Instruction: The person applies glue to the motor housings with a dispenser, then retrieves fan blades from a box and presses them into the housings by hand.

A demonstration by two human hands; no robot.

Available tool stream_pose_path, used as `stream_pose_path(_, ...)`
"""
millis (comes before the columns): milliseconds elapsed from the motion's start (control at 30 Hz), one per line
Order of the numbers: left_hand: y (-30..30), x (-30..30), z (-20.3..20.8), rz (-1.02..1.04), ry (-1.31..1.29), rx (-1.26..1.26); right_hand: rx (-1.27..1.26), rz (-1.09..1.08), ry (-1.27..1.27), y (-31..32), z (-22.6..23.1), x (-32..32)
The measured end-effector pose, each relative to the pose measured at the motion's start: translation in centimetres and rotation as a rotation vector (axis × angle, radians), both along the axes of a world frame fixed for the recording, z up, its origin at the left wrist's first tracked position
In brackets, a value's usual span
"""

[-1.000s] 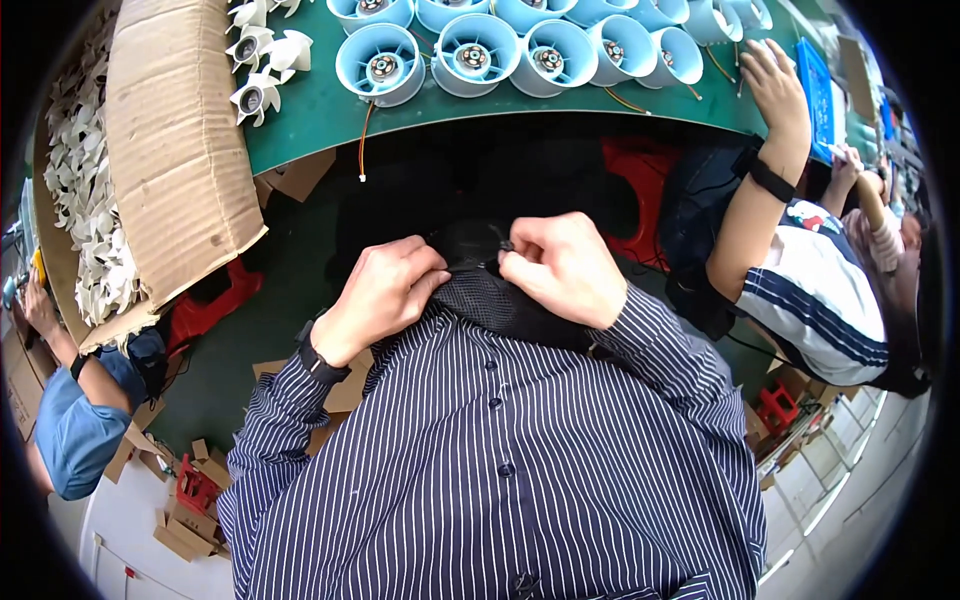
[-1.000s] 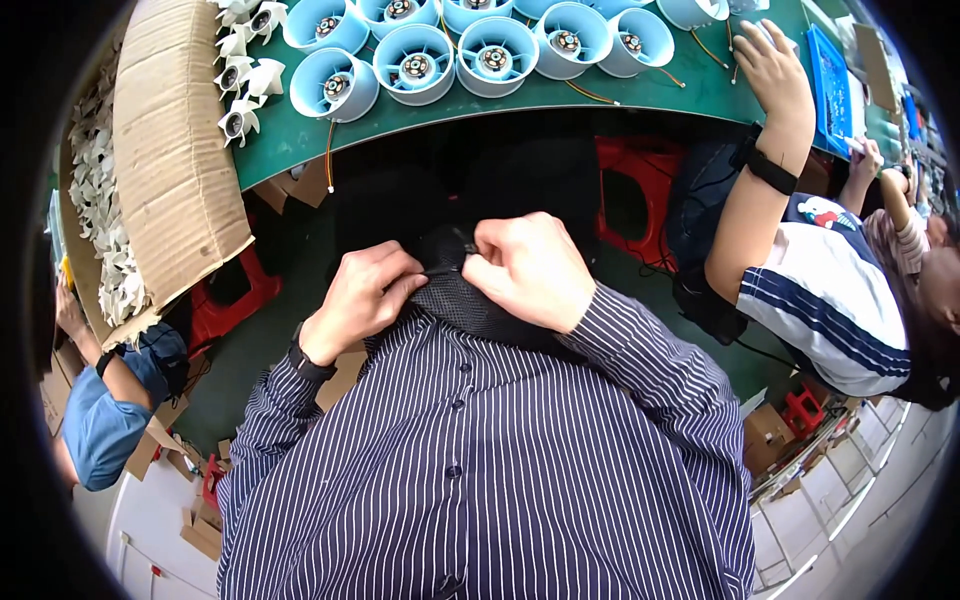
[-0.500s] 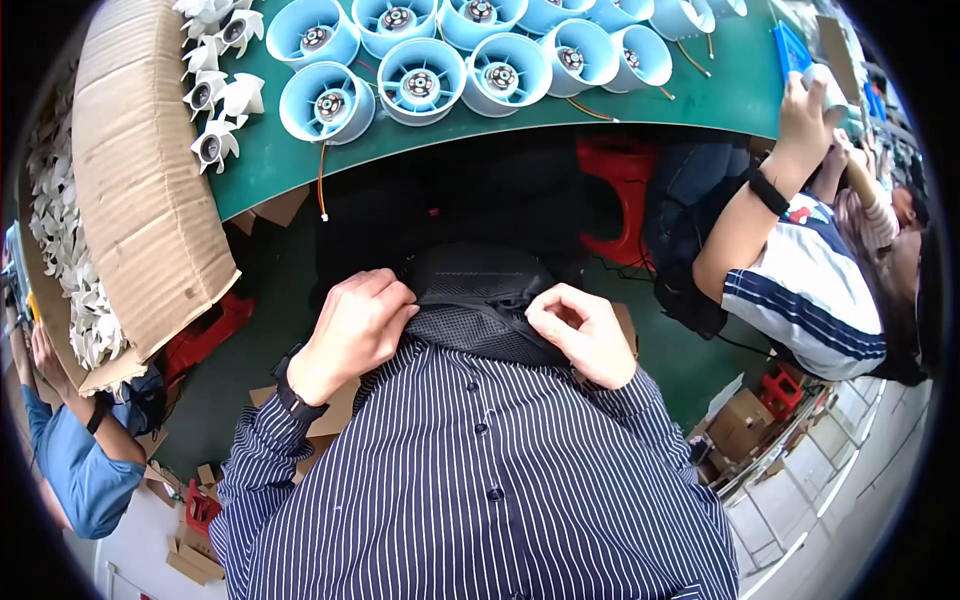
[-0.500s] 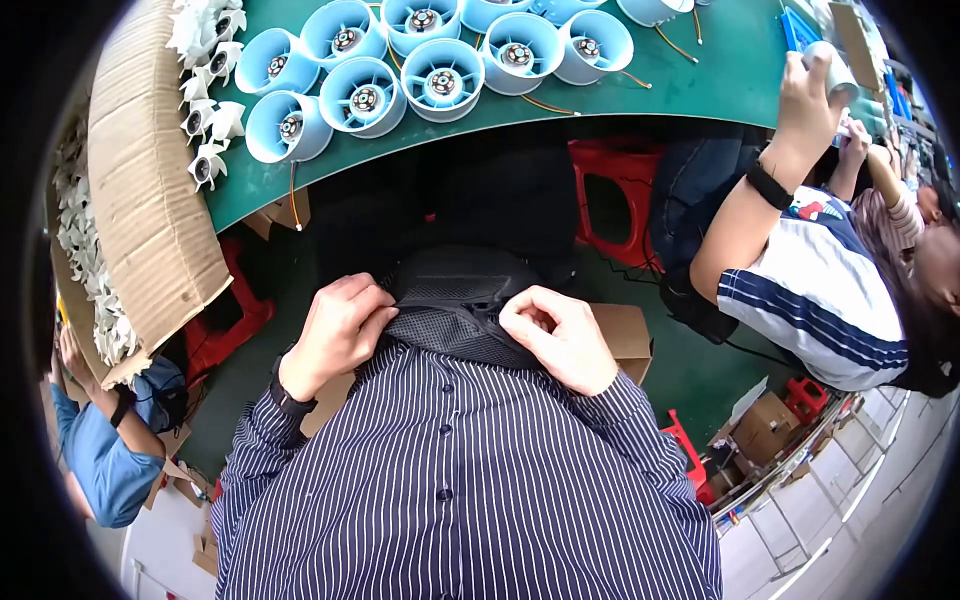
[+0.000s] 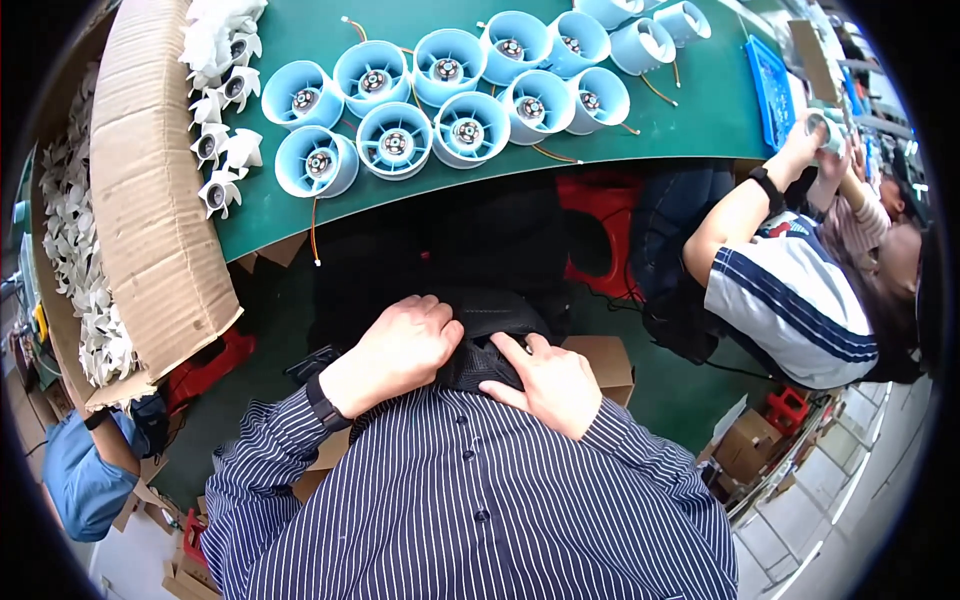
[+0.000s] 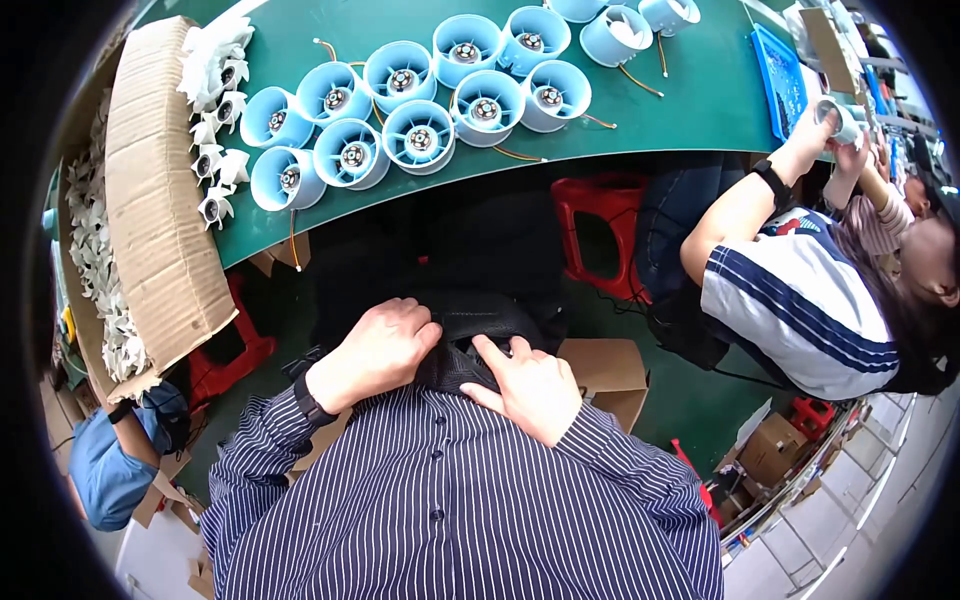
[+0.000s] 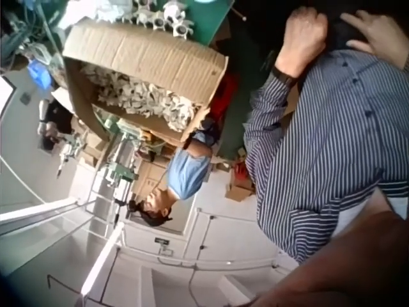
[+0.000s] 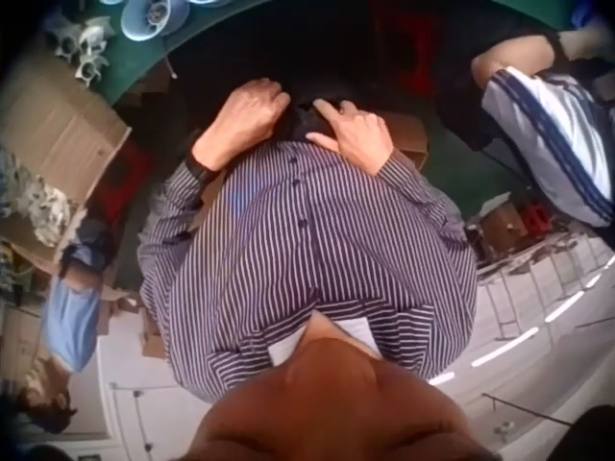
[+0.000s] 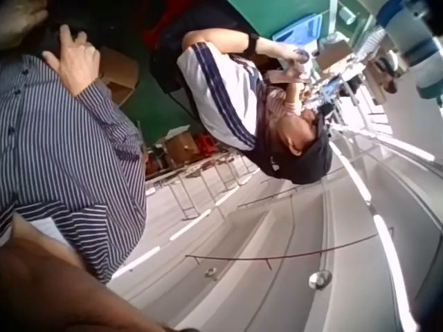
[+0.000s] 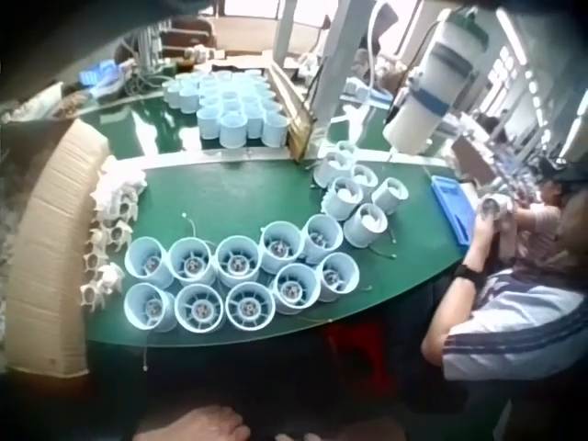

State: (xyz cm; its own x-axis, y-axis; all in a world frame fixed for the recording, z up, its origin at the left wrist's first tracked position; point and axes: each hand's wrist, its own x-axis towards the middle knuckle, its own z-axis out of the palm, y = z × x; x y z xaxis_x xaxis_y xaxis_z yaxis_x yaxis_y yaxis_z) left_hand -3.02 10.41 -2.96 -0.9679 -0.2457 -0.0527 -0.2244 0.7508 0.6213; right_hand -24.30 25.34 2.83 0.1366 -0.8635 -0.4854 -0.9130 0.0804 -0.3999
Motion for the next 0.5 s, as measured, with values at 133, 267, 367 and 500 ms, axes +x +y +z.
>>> stream_pose_path(133, 0.3, -0.8, 0.5, -0.002, 0.079, -0.053, 0.394, -0.131, 0.259, 0.4, 2.7, 0.2)
stream_pose_path(267, 0.5, -1.4, 0.5, 0.038, 0.129, -0.050, 0.363, -0.158, 0.249, 0.6, 2.5, -1.2)
stream_pose_path(367, 0.2, -1.2, 0.5, 0.072, 0.116, -0.028, 0.398, -0.265, -0.018, -1.1, 2.9, -3.3)
stream_pose_path(500, -0.6, -1.2, 0.4, 0.093, 0.143, 0.029, 0.320, -0.411, -0.155, 0.1, -1.0, -2.1)
